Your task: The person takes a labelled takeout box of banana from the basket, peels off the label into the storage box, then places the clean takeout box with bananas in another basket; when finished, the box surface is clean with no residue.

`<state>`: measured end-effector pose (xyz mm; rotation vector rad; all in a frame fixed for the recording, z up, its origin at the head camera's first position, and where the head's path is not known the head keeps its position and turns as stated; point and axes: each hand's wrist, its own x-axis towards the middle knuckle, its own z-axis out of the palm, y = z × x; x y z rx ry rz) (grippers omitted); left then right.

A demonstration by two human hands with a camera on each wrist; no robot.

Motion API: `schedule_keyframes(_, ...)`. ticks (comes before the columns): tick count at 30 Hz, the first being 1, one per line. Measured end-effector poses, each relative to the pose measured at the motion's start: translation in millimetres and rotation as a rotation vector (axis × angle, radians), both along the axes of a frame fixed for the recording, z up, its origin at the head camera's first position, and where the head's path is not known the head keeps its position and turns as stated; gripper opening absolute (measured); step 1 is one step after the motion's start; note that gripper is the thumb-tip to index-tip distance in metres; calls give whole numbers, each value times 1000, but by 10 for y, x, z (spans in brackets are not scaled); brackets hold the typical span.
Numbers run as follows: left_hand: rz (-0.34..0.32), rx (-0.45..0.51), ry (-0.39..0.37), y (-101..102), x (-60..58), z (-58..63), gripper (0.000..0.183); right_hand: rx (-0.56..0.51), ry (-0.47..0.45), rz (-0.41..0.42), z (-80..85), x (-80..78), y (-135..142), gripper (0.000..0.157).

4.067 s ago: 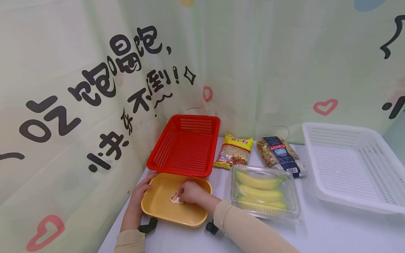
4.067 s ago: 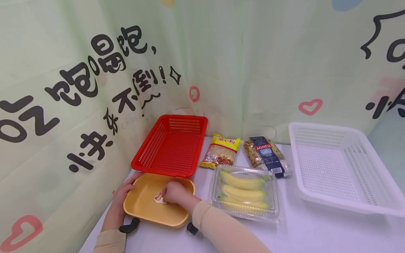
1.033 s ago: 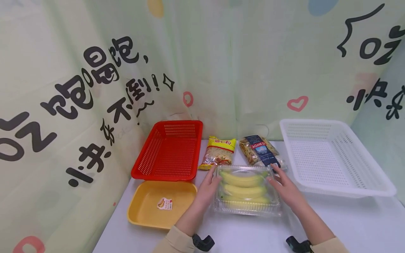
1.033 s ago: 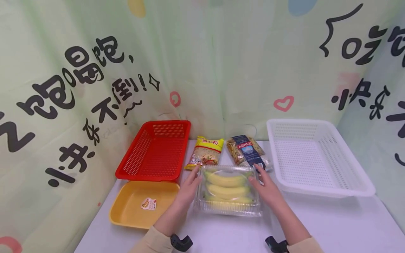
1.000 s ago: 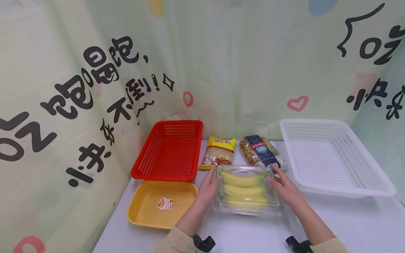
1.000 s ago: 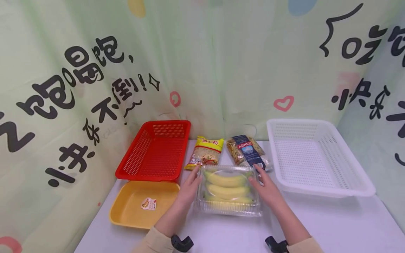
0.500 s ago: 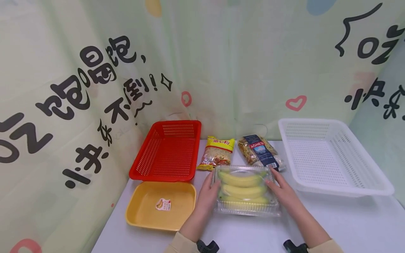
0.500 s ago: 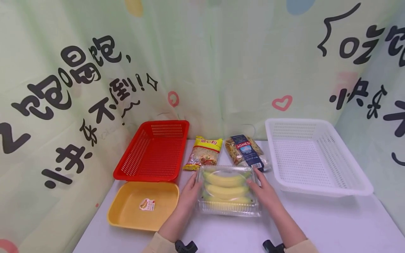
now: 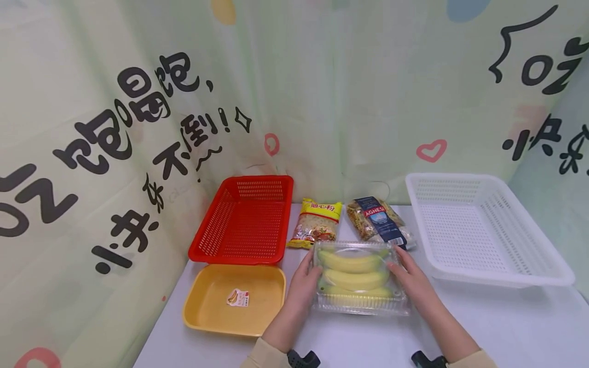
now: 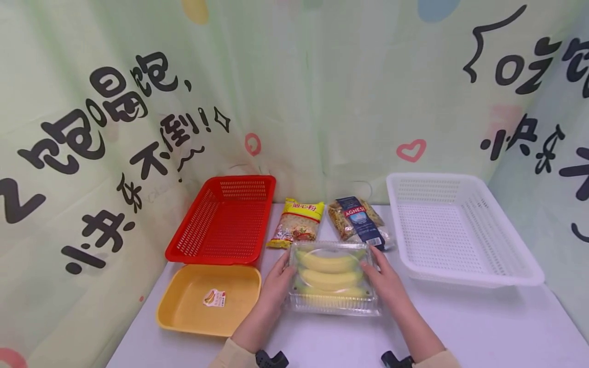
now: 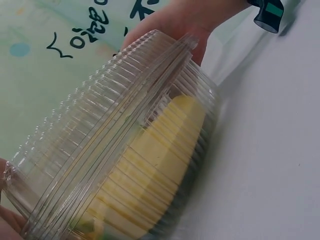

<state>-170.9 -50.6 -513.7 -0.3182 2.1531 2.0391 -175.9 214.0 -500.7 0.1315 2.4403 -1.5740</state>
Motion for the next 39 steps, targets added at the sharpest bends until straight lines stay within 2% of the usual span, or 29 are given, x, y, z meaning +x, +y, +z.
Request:
schedule_keyframes(11,25,-10,-7,-9,-13,104,55,-23,31,-10,131,-17,-8,74)
schedule_keyframes(19,2,-37,-8,-105,-58,240,56,9,51,12,286,-75,-31,74)
schedule_keyframes(22,0,-12,-19,-145,-85,311,57,-9,73,16,358,-91,-38,73)
schedule_keyframes(26,33,25,-12,-171,-133,408,58,-66,79,27,447,-122,-46,73)
schedule_keyframes(33,65,92,44,-216,-180,545,60,-169,93,64,518,-142,-34,78)
schedule_keyframes(39,103,132,77,-233,-221,567,62,-205,36,66,545,-98,-95,80)
